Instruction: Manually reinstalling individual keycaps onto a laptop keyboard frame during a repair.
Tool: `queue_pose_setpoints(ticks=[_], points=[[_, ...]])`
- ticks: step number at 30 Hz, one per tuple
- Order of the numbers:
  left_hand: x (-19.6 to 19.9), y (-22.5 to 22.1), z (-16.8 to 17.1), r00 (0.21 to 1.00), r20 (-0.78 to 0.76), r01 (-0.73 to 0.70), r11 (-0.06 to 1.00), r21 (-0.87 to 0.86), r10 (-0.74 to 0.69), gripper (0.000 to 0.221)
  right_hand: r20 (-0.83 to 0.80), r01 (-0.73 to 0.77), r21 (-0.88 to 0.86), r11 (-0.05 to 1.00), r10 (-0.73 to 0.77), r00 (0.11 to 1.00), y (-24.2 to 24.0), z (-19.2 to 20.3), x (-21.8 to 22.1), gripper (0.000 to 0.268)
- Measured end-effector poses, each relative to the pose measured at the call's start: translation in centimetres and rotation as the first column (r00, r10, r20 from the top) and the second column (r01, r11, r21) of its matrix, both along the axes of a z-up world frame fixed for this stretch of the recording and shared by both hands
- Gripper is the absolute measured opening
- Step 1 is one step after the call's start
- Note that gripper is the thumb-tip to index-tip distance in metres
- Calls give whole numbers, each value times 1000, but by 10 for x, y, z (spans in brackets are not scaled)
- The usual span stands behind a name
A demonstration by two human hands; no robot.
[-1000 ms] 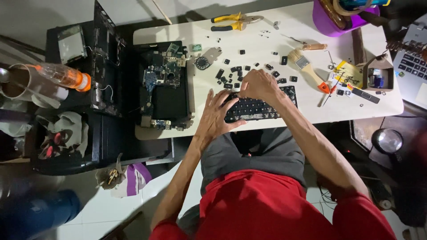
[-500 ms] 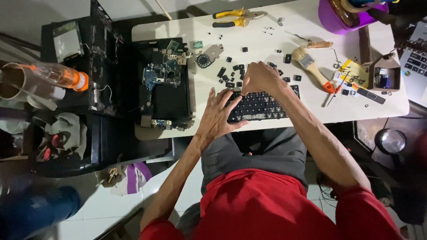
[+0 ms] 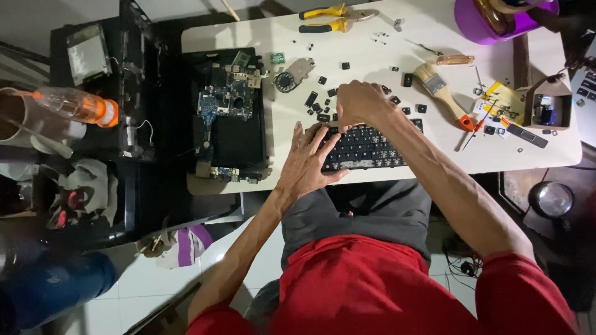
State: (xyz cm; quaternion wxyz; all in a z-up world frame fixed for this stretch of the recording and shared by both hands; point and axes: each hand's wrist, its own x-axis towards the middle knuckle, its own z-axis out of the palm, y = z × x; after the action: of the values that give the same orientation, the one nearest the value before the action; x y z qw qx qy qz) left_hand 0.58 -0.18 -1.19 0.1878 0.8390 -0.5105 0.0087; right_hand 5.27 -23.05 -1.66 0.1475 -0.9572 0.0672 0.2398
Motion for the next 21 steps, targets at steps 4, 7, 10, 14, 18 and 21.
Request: queue_pose_setpoints(ticks=[4, 7, 10, 14, 18, 21], points=[[-1, -2, -2, 998, 56, 3, 1000, -22, -2, 79, -3, 4, -19, 1000, -4, 1000, 9, 25, -6, 30], [0, -1, -3, 994, 105, -6, 998, -56, 12, 77, 16, 19, 3, 1000, -19, 1000, 12, 46, -17, 25], [2, -2, -3, 990, 139, -14, 986, -169, 38, 82, 32, 62, 166, 984, -68, 997, 6, 73, -40, 21], [0, 3, 24, 975, -221, -56, 978, -199, 11, 107, 342, 94, 492, 866, -291, 893, -10, 86, -87, 23], [-4, 5, 37, 848, -516, -261, 945, -199, 126, 103, 623, 84, 557, 826, -483, 616, -41, 51, -140, 15], [-11, 5, 65, 737, -669, -360, 893, -269, 96, 84, 712, 170, 517, 839, -532, 458, -42, 56, -177, 17]])
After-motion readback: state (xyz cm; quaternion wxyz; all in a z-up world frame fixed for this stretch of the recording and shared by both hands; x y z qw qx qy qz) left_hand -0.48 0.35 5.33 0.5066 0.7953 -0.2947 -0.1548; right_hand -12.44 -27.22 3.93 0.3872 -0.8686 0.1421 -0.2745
